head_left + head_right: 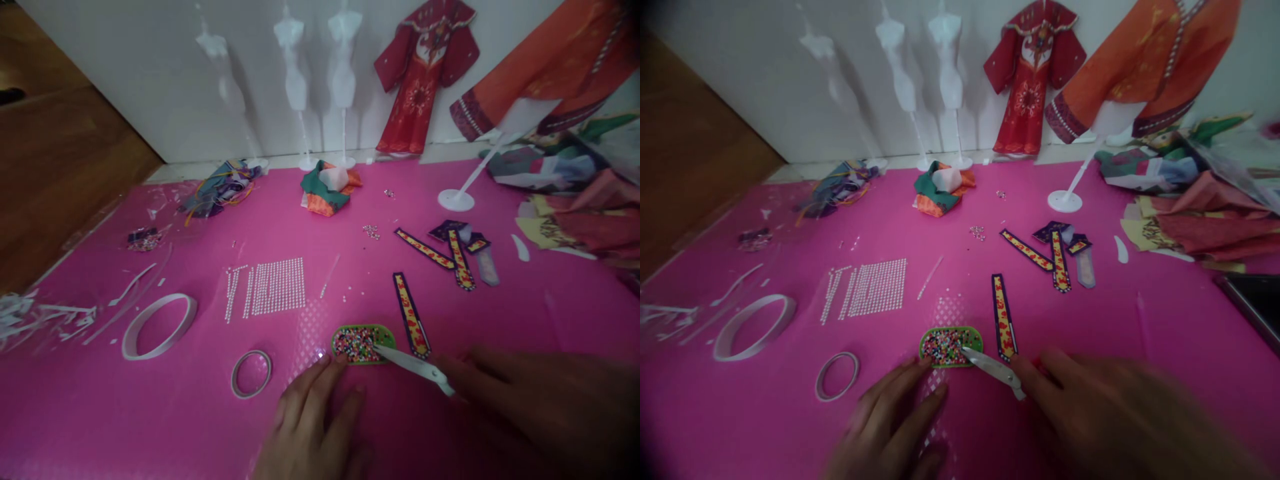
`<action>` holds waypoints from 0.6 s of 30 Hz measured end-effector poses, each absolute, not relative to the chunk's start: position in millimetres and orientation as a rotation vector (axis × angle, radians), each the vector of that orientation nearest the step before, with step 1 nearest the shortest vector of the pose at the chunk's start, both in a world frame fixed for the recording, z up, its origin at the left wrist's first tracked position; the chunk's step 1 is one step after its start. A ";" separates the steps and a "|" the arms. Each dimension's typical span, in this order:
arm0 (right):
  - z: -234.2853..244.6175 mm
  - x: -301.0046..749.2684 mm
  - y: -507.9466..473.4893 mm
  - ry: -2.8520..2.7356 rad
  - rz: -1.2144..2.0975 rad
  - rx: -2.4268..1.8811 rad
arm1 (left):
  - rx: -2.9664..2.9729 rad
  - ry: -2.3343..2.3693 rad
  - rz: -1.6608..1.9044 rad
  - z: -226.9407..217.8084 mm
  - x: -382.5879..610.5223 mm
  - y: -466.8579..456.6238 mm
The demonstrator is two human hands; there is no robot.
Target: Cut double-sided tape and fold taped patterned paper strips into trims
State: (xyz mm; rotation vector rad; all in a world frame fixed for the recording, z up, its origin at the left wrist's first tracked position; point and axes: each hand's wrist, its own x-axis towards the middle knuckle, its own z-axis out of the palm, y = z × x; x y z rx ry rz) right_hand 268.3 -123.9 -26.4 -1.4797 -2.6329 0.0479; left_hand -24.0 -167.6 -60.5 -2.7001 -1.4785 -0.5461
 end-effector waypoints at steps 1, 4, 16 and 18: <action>-26.8 269.0 -123.7 -2.742 0.028 -1.458 | -2.697 -1.476 -0.552 -60.5 -23.9 -167.8; -27.7 271.2 -123.4 -2.966 -0.047 -1.380 | -2.703 -1.482 -0.564 -60.8 -23.6 -167.8; -22.1 267.1 -121.5 -2.958 -0.148 -1.304 | -2.712 -1.481 -0.539 -60.2 -25.6 -169.7; -23.1 267.9 -121.9 -2.949 -0.188 -1.289 | -2.710 -1.476 -0.525 -61.5 -27.5 -172.4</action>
